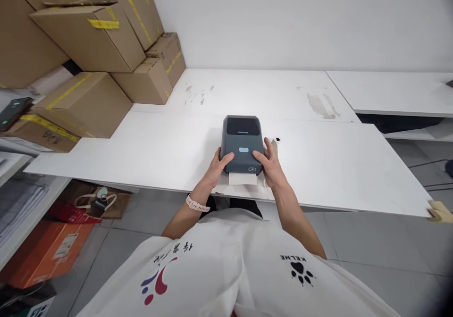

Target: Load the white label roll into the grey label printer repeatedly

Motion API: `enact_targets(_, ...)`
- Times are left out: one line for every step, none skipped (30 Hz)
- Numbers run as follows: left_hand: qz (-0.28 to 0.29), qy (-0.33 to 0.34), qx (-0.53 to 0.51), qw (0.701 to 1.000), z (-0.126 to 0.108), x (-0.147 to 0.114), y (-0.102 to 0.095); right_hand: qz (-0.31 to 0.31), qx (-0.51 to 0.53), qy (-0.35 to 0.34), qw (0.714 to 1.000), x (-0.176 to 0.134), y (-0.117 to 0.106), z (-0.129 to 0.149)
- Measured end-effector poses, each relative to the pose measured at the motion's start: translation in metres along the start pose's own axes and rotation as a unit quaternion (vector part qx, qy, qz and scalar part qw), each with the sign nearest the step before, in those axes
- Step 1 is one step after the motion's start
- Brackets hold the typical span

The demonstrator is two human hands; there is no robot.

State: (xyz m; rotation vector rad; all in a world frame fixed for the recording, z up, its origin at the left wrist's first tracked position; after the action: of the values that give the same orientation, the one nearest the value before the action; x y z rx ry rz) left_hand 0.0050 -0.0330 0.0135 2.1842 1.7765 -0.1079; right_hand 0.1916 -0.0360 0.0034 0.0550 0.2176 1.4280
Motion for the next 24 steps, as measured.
enact_targets(0.003, 0.003, -0.003, 1.0, 0.001, 0.0, 0.0, 0.014, 0.012, 0.027, 0.999, 0.0, 0.001, -0.003)
enact_targets(0.003, 0.005, -0.004, 1.0, 0.002, -0.001, 0.0, 0.025, 0.024, 0.046, 0.998, 0.0, 0.001, -0.005)
enact_targets(-0.001, 0.008, -0.003, 1.0, 0.003, -0.001, -0.001, 0.035, 0.034, 0.058, 0.997, -0.001, 0.001, -0.007)
enact_targets(-0.006, 0.011, 0.001, 1.0, 0.004, -0.001, -0.002, 0.041, 0.037, 0.062, 0.997, -0.001, 0.001, -0.008)
enact_targets(-0.012, 0.015, 0.006, 1.0, 0.005, -0.001, -0.002, 0.044, 0.034, 0.06, 0.997, 0.0, 0.001, -0.009)
enact_targets(-0.016, 0.022, 0.011, 1.0, 0.005, 0.0, -0.003, 0.045, 0.026, 0.055, 0.997, 0.0, 0.001, -0.01)
enact_targets(-0.021, 0.032, 0.016, 0.999, 0.005, 0.0, -0.003, 0.044, 0.017, 0.05, 0.998, 0.001, 0.0, -0.012)
enact_targets(-0.025, 0.043, 0.02, 0.999, 0.005, 0.001, -0.003, 0.039, 0.007, 0.045, 0.998, 0.002, -0.001, -0.013)
enact_targets(-0.031, 0.054, 0.024, 0.998, 0.005, 0.002, -0.003, 0.031, -0.001, 0.04, 0.999, 0.003, -0.002, -0.015)
enact_targets(-0.037, 0.064, 0.027, 0.997, 0.005, 0.003, -0.004, 0.021, -0.005, 0.037, 0.999, 0.004, -0.003, -0.017)
enact_targets(-0.041, 0.071, 0.031, 0.996, 0.006, 0.005, -0.004, 0.012, -0.004, 0.036, 0.999, 0.006, -0.004, -0.019)
enact_targets(-0.042, 0.076, 0.035, 0.996, 0.006, 0.006, -0.004, 0.005, 0.0, 0.037, 0.999, 0.006, -0.005, -0.021)
enact_targets(-0.042, 0.08, 0.039, 0.995, 0.006, 0.008, -0.004, -0.001, 0.008, 0.04, 0.999, 0.007, -0.005, -0.022)
enact_targets(-0.039, 0.085, 0.042, 0.995, 0.005, 0.009, -0.004, -0.005, 0.018, 0.045, 0.999, 0.008, -0.005, -0.023)
enact_targets(-0.034, 0.089, 0.046, 0.994, 0.005, 0.008, -0.004, -0.009, 0.028, 0.052, 0.998, 0.008, -0.005, -0.023)
enact_targets(-0.027, 0.089, 0.049, 0.994, 0.006, 0.006, -0.004, -0.013, 0.038, 0.058, 0.998, 0.008, -0.005, -0.023)
enact_targets(-0.029, 0.084, 0.055, 0.995, 0.008, 0.002, -0.004, -0.017, 0.046, 0.062, 0.997, 0.007, -0.004, -0.022)
enact_targets(-0.044, 0.073, 0.066, 0.994, 0.011, -0.004, -0.005, -0.021, 0.052, 0.066, 0.996, 0.007, -0.004, -0.021)
enact_targets(-0.071, 0.062, 0.081, 0.992, 0.016, -0.012, -0.008, -0.023, 0.056, 0.068, 0.996, 0.007, -0.003, -0.02)
enact_targets(-0.112, 0.042, 0.098, 0.988, 0.022, -0.023, -0.011, -0.023, 0.058, 0.071, 0.995, 0.007, -0.003, -0.019)
enact_targets(-0.154, 0.038, 0.119, 0.98, 0.028, -0.034, -0.014, -0.021, 0.058, 0.073, 0.995, 0.007, -0.002, -0.019)
enact_targets(-0.185, 0.038, 0.131, 0.973, 0.032, -0.045, -0.015, -0.017, 0.055, 0.074, 0.996, 0.007, -0.002, -0.019)
enact_targets(-0.192, 0.017, 0.13, 0.972, 0.039, -0.054, -0.014, -0.013, 0.049, 0.074, 0.996, 0.008, -0.002, -0.02)
enact_targets(-0.163, -0.016, 0.118, 0.979, 0.046, -0.06, -0.01, -0.009, 0.041, 0.071, 0.997, 0.009, -0.002, -0.021)
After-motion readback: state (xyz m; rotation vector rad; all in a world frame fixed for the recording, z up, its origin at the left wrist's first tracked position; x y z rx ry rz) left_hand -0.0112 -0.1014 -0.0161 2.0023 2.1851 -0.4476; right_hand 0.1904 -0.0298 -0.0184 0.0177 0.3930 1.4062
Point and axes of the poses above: each hand's wrist, its own x-axis towards the middle knuckle, its own y-axis out of the palm, z = x × y, the point moved 5 cm from there along x, towards the middle knuckle, and after that the axes turned 2 degrees about x, right-handed, at the moved point
